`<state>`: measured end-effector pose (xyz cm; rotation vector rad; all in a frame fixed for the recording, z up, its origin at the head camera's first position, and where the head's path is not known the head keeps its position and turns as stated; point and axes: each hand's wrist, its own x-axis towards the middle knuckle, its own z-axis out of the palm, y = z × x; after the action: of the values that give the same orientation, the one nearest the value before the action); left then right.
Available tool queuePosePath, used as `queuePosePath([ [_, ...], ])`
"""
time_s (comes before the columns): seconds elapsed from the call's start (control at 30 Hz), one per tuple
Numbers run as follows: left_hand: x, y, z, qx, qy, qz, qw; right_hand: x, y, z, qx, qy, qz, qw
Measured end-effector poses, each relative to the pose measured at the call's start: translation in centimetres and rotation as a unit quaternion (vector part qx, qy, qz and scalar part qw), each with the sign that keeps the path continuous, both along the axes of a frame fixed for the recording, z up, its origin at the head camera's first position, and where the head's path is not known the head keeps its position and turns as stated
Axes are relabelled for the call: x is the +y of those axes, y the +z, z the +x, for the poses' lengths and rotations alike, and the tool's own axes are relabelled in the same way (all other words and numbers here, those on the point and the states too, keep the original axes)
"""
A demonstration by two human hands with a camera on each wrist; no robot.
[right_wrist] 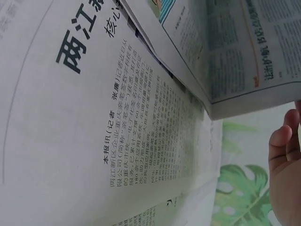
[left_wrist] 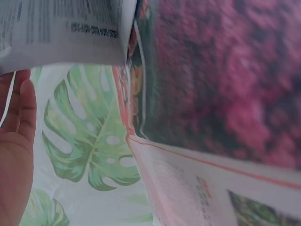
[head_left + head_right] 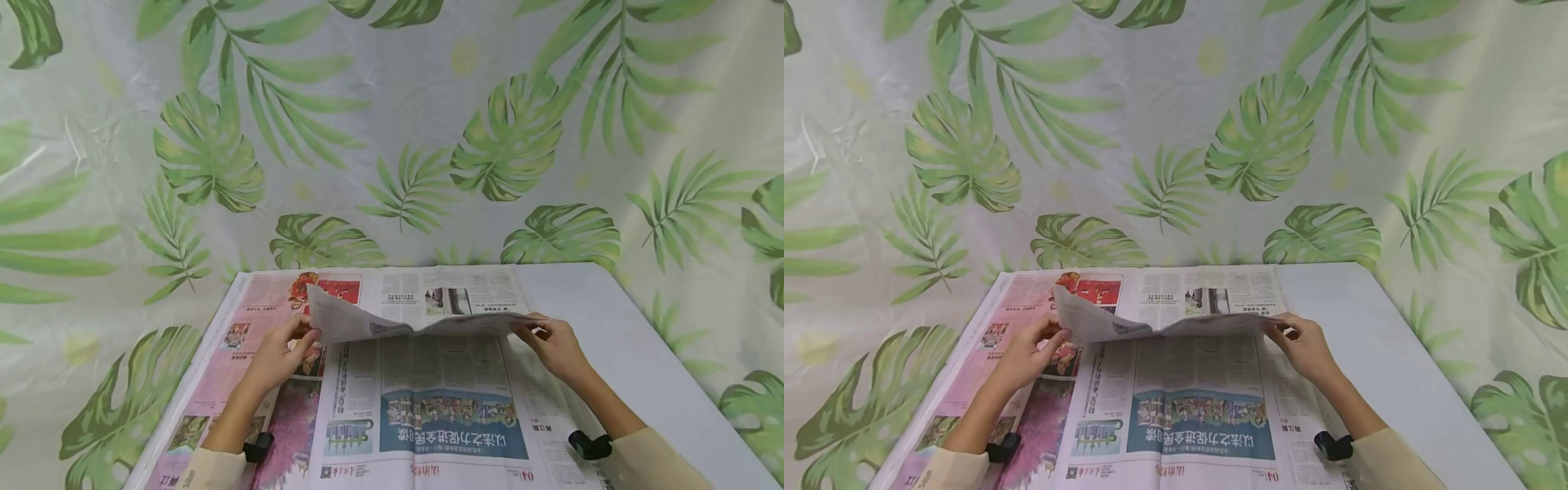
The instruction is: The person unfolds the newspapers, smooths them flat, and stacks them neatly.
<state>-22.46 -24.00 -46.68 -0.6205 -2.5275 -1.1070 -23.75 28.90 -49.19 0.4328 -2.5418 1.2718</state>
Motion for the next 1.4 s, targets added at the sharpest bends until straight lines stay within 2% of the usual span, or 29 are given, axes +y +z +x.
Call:
queuePosePath([
  [0.13,0.2,0.3,-0.2,0.020,0.013,0.009,0.9997,0.1,0.0,0.2,-0.025,-0.007,0.001,1.000],
  [0.3,0.5,0.6,-0.7,0.048,0.035,0.017,0.9981,0.0,0.6,0.2,-0.017,-0.006,-0.001,1.000],
  [0.53,0.9,1.1,-1.9,0.050,0.059,0.036,0.9964,-0.1,1.0,-0.1,-0.016,-0.008,-0.015,1.000],
  [0.8,1.8,1.6,-3.6,0.006,0.094,0.068,0.9933,-0.2,0.6,-1.1,-0.023,-0.034,0.002,0.999],
  [1.0,2.3,0.8,-4.3,-0.033,0.079,0.078,0.9933,-0.2,-0.2,-1.2,-0.069,-0.027,0.021,0.997],
  [1.1,2.3,0.1,-4.3,-0.045,0.073,0.067,0.9941,0.2,-0.9,-0.9,-0.088,-0.020,0.034,0.995],
  [1.2,2.2,-0.4,-4.4,-0.064,0.080,0.047,0.9936,0.6,-1.7,-0.6,-0.110,-0.015,0.044,0.993],
  [1.4,2.1,-1.2,-4.4,-0.129,0.101,0.000,0.9866,0.8,-2.3,-0.1,-0.184,0.002,0.044,0.982],
])
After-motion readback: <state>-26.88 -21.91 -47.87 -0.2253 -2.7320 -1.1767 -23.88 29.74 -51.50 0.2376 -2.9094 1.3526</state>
